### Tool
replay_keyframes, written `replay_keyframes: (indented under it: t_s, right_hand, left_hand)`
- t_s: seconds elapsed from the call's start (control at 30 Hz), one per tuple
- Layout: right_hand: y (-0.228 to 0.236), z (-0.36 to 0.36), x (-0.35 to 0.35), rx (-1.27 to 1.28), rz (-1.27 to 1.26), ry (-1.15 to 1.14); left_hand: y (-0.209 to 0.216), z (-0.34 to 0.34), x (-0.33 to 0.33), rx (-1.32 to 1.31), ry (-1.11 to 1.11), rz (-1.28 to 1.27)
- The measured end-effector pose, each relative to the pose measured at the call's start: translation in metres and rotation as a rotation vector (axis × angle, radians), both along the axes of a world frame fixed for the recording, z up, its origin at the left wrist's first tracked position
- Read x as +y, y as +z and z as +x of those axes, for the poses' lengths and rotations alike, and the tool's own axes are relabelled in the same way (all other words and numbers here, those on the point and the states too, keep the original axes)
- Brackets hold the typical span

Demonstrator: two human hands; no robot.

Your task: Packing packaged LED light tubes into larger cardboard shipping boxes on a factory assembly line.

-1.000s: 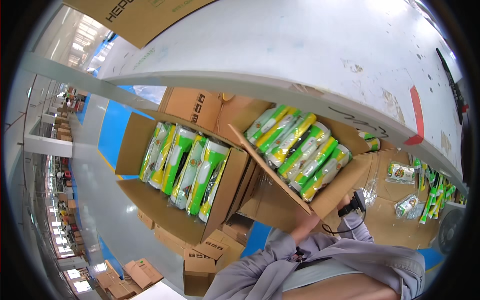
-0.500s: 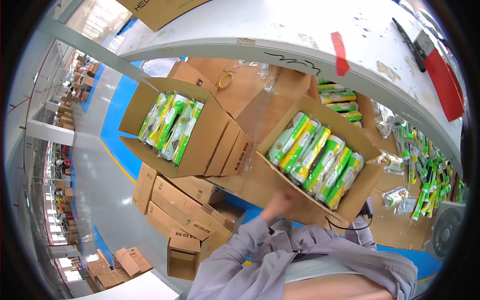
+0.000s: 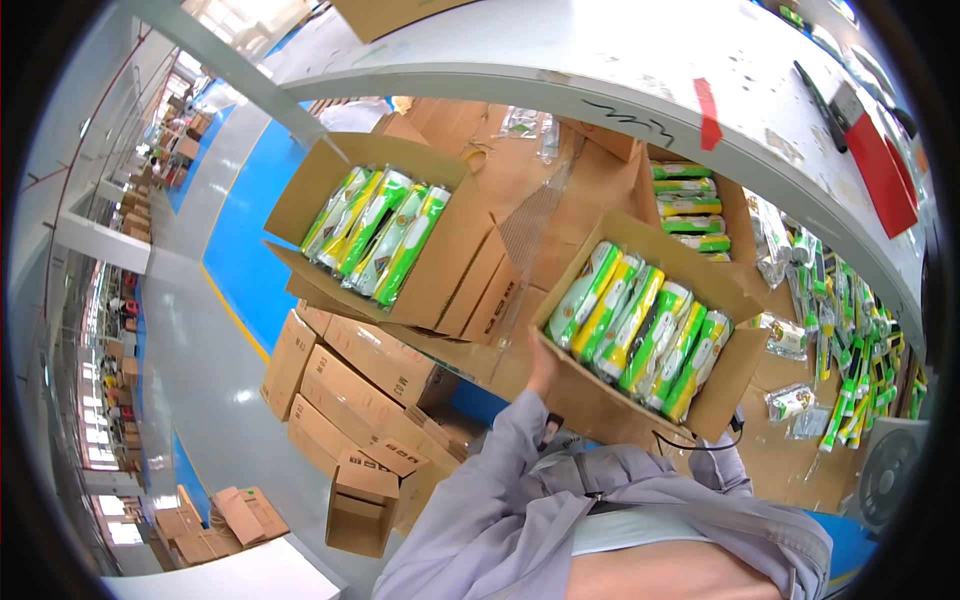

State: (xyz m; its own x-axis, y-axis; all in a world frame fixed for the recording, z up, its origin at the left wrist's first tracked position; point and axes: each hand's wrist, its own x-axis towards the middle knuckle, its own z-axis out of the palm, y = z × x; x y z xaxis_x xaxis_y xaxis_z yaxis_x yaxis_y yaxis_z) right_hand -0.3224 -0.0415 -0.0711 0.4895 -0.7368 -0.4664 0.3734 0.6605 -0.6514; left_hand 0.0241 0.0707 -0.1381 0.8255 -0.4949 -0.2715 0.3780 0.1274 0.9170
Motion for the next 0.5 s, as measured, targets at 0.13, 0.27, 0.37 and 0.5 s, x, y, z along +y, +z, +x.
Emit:
replay_keyframes:
  t_s: [0.13,0.27,0.37,0.5]
  right_hand:
    - [-0.001,0.021,0.010,0.041,0.025,0.008]
    - [-0.005,0.081,0.037,0.029,0.089,0.087]
    - [-0.015,0.119,0.051,0.063,0.119,0.063]
    - [0.002,0.173,0.050,0.207,0.002,-0.002]
  left_hand:
    - [0.004,-0.020,0.054,-0.187,-0.006,0.390]
    - [0.009,-0.033,0.102,-0.279,0.188,0.214]
    - [0.065,-0.056,0.108,-0.559,-0.091,0.456]
    - [-0.009,-0.065,0.156,-0.771,-0.335,0.533]
